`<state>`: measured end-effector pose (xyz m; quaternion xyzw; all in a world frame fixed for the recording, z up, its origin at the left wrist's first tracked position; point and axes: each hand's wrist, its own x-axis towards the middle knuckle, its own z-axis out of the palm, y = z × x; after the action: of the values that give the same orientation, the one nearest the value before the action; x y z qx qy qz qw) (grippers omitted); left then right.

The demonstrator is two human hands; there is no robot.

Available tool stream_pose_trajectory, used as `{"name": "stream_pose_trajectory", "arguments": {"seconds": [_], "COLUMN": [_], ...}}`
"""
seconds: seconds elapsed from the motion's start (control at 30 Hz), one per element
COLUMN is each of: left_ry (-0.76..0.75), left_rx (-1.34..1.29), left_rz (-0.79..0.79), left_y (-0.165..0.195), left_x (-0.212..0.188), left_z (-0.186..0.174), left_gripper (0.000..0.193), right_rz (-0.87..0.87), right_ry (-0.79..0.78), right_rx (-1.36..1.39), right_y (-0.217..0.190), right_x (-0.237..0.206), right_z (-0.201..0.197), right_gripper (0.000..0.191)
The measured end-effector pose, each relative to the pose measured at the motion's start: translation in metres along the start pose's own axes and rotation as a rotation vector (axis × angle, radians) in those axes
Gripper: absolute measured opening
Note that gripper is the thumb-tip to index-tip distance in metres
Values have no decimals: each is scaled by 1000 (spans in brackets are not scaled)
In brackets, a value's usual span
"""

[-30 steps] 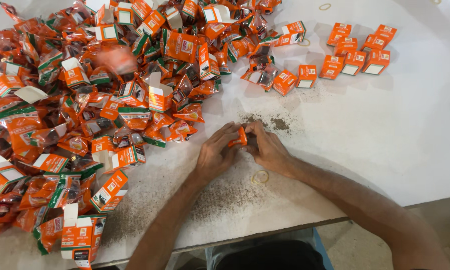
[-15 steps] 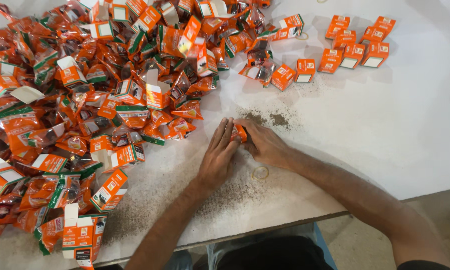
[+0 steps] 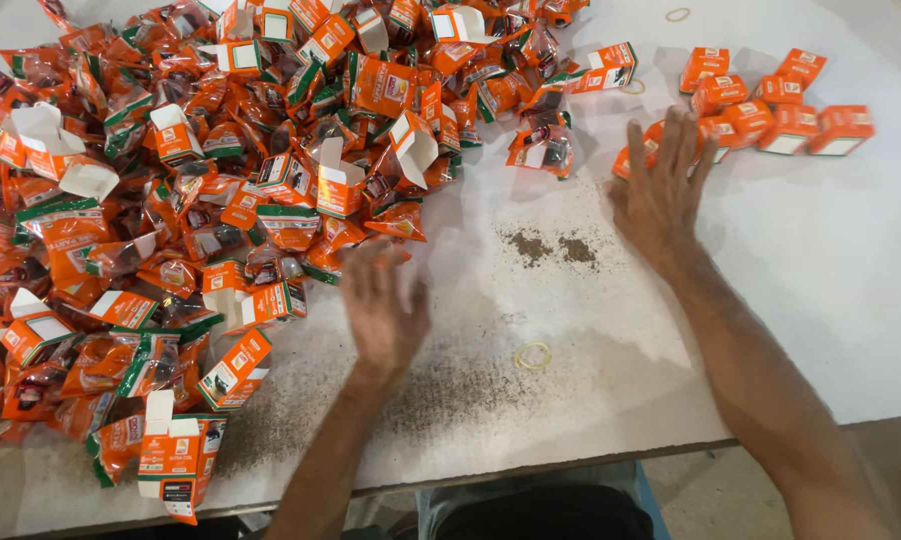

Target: The person picks sealed plastic packets one at a time from a large pile on the table, places a packet into a small orange carton, folds the carton flaps closed, and sets the finished carton aside with other completed cartons, repeating the cycle.

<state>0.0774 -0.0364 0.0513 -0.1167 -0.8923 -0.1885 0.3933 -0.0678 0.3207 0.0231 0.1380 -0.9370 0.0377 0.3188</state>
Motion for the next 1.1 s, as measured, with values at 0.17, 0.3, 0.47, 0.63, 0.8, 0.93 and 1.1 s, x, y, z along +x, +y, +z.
{"name": "stream_pose_trajectory", "arguments": {"seconds": [0.17, 0.3, 0.47, 0.63, 0.8, 0.93, 1.1], "left_ry": [165, -76, -191, -190, -52, -239, -422], "left_rx": [13, 50, 231, -1, -147, 155, 108], "left_rz": [-84, -183, -29, 600, 171, 95, 89], "left_y": [-41, -55, -54, 11, 15, -12, -17], "left_x": [28, 76, 125, 64, 37, 31, -3], "left_z": [-1, 52, 104, 80, 14, -20, -13], "left_gripper": [54, 59, 15, 35, 30, 59, 49], "right_rz": [-252, -455, -383, -244, -59, -232, -278], "right_ry": [12, -78, 23, -53, -423, -323, -314], "right_rx": [384, 534, 633, 664, 1046, 1021, 1100], "right_y": [-63, -108, -104, -103, -120, -130, -126], "right_x": [-8, -19, -20, -26, -45, -51, -47], "right_z": [-15, -27, -41, -42, -40, -40, -44], "right_gripper": [69, 64, 74, 88, 72, 76, 69]}}
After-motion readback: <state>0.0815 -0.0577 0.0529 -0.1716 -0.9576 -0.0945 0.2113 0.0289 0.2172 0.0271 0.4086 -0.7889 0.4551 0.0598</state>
